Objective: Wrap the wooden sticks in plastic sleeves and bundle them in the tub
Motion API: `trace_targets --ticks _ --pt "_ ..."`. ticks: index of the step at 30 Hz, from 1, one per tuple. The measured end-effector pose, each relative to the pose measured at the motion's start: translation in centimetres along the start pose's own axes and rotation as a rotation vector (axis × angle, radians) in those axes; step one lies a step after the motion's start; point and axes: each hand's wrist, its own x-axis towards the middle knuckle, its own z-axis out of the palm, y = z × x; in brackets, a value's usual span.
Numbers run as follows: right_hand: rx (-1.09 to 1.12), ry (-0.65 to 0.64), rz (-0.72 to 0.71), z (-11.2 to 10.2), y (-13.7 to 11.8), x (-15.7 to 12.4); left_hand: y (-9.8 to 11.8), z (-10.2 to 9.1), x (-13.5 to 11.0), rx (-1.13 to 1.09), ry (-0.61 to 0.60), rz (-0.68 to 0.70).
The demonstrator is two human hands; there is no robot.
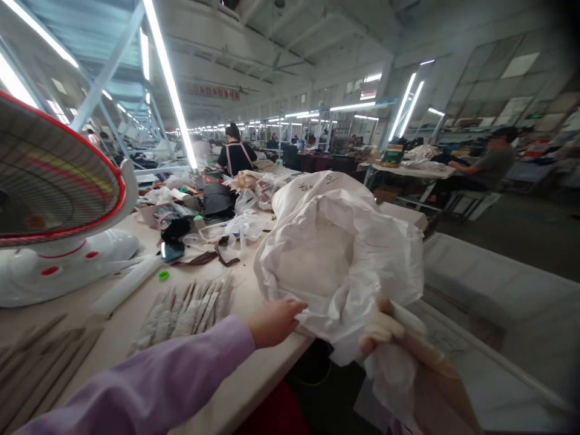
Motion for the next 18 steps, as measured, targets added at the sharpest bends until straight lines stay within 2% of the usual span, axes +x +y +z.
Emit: trace_targets --ticks 2,4,7,10,12,14,18 --pt "0.103 0.045 0.049 -1.9 -2.0 0.2 -0.8 -0.4 3.7 0.159 0.003 0.000" --pt "0.168 0.065 0.110 -3.1 -3.3 0.3 -1.4 0.1 7.7 0.223 0.002 0.004" --pt "0.178 0.054 0.148 -4.4 -4.0 0.4 -1.9 2.2 13.2 0.213 0.006 0.019" --pt "0.177 0.052 0.199 -5.5 -3.7 0.9 -2.6 4.6 16.8 0.173 0.033 0.013" --pt "0.179 0.049 0.238 -6.3 -3.5 1.3 -3.5 5.3 18.1 0.123 0.055 0.000" --pt "0.185 0.054 0.250 -7.0 -3.2 1.8 -4.7 5.0 18.5 0.050 0.081 -0.021" --pt "0.209 0.095 0.237 -7.4 -2.7 3.2 -7.1 1.7 17.6 -0.156 0.195 -0.082"
